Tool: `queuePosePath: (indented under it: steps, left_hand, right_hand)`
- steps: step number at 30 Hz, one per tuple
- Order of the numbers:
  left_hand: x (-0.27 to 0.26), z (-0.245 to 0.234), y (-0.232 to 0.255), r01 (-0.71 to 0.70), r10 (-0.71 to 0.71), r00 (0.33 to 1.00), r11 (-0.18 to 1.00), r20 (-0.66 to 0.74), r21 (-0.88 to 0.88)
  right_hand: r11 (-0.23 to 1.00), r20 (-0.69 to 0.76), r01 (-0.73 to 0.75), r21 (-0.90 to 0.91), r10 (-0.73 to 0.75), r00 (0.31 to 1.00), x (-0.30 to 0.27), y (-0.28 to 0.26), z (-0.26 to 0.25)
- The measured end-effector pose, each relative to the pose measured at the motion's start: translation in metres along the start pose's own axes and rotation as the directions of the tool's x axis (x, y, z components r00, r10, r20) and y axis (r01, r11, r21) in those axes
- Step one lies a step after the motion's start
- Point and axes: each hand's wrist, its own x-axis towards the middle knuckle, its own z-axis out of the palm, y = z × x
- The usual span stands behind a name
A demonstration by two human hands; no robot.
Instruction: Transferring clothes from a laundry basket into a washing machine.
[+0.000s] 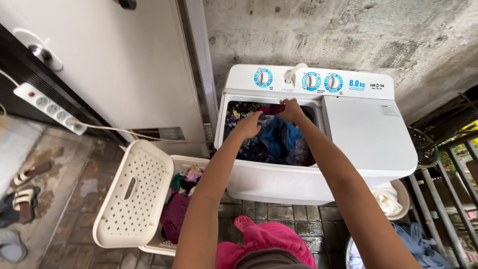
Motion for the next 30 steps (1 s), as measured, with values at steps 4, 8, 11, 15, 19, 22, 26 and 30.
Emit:
queuePosePath:
  steps: [4, 8, 11, 15, 19, 22, 26, 30]
  left_hand:
    - [0.007, -0.007, -0.057, 0.104, -0.105, 0.994, 0.994, -0.038, -0.013]
    - [-0.056, -0.032, -0.118, 0.245, -0.254, 0.952, 0.967, -0.173, -0.075]
    - [-0.124, -0.031, -0.188, 0.347, -0.373, 0.871, 0.928, -0.32, -0.136]
    - [-0.243, -0.018, -0.235, 0.537, -0.587, 0.69, 0.808, -0.424, -0.244]
    - [-0.349, 0.025, -0.25, 0.734, -0.827, 0.442, 0.557, -0.348, -0.39]
    - [-0.401, 0.128, -0.306, 0.744, -0.883, 0.302, 0.454, -0.359, -0.49]
    - [-0.436, 0.227, -0.321, 0.736, -0.935, 0.237, 0.351, -0.265, -0.58]
    - [-0.432, 0.322, -0.353, 0.741, -0.959, 0.229, 0.283, -0.167, -0.608]
  right_hand:
    - [0.958, 0.012, 0.282, -0.058, -0.282, 0.959, 0.042, -0.021, 0.033]
    - [0.943, 0.238, 0.321, 0.091, -0.334, 0.912, 0.06, -0.12, 0.078]
    - [0.863, 0.382, 0.46, 0.211, -0.506, 0.774, 0.051, -0.2, 0.137]
    - [0.803, 0.547, 0.481, 0.352, -0.594, 0.591, 0.002, -0.3, 0.21]
    - [0.651, 0.596, 0.628, 0.427, -0.725, 0.346, -0.053, -0.346, 0.331]
    - [0.627, 0.712, 0.644, 0.438, -0.679, 0.177, -0.115, -0.345, 0.404]
    - [0.608, 0.755, 0.672, 0.423, -0.647, 0.11, -0.169, -0.297, 0.527]
    - [0.712, 0.878, 0.657, 0.249, -0.452, 0.157, -0.213, -0.257, 0.587]
